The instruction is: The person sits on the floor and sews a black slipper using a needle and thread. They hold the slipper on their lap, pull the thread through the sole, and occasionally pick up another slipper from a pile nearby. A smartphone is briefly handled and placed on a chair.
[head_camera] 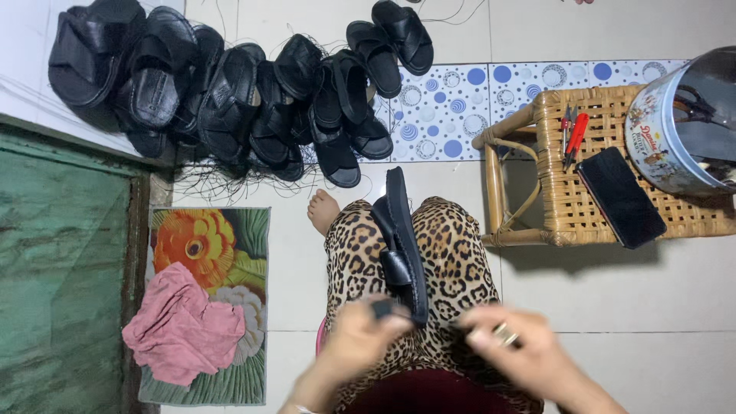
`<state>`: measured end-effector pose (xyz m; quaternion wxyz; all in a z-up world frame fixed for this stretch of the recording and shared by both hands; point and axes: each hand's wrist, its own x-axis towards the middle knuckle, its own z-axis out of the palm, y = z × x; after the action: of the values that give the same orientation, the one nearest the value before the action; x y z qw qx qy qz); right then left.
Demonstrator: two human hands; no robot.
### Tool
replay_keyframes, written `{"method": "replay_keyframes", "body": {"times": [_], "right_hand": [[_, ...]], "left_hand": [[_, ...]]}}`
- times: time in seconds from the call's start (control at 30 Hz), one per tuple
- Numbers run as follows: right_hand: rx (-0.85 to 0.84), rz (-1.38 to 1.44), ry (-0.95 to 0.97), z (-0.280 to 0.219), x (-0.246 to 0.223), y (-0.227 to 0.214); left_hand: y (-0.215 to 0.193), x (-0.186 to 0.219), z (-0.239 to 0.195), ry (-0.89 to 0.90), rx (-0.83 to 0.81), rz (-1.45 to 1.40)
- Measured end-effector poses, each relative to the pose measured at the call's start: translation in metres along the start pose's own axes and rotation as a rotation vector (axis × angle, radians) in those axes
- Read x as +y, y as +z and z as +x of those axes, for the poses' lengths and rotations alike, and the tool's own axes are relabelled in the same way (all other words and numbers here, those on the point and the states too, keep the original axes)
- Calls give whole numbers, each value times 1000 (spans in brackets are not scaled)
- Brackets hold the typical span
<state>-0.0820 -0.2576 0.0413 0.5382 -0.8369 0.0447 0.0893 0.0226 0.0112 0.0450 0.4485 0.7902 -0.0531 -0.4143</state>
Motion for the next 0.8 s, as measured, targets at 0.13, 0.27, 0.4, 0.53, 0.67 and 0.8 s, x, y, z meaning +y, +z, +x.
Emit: {"method": "replay_keyframes", "body": {"times": [0.13,0.27,0.4,0.53,0.67,0.8], "right_hand": [[194,289,124,20,10,-22],[-91,108,330,20,3,2],[-127,-62,-67,11,5,31],[-151,-63,-63,9,-3,37],[-142,-117,-227,20,-12,48],[-121,-153,-273,29,-22,55]], "left_hand": [[-47,-81,5,118,484,-607],[-24,-34,-14,-256,457,348],[53,-25,-4,380,457,640],[48,-38,8,323,560,626],[20,-43,1,206,357,379],[12,-38,-3,289,207,218]]}}
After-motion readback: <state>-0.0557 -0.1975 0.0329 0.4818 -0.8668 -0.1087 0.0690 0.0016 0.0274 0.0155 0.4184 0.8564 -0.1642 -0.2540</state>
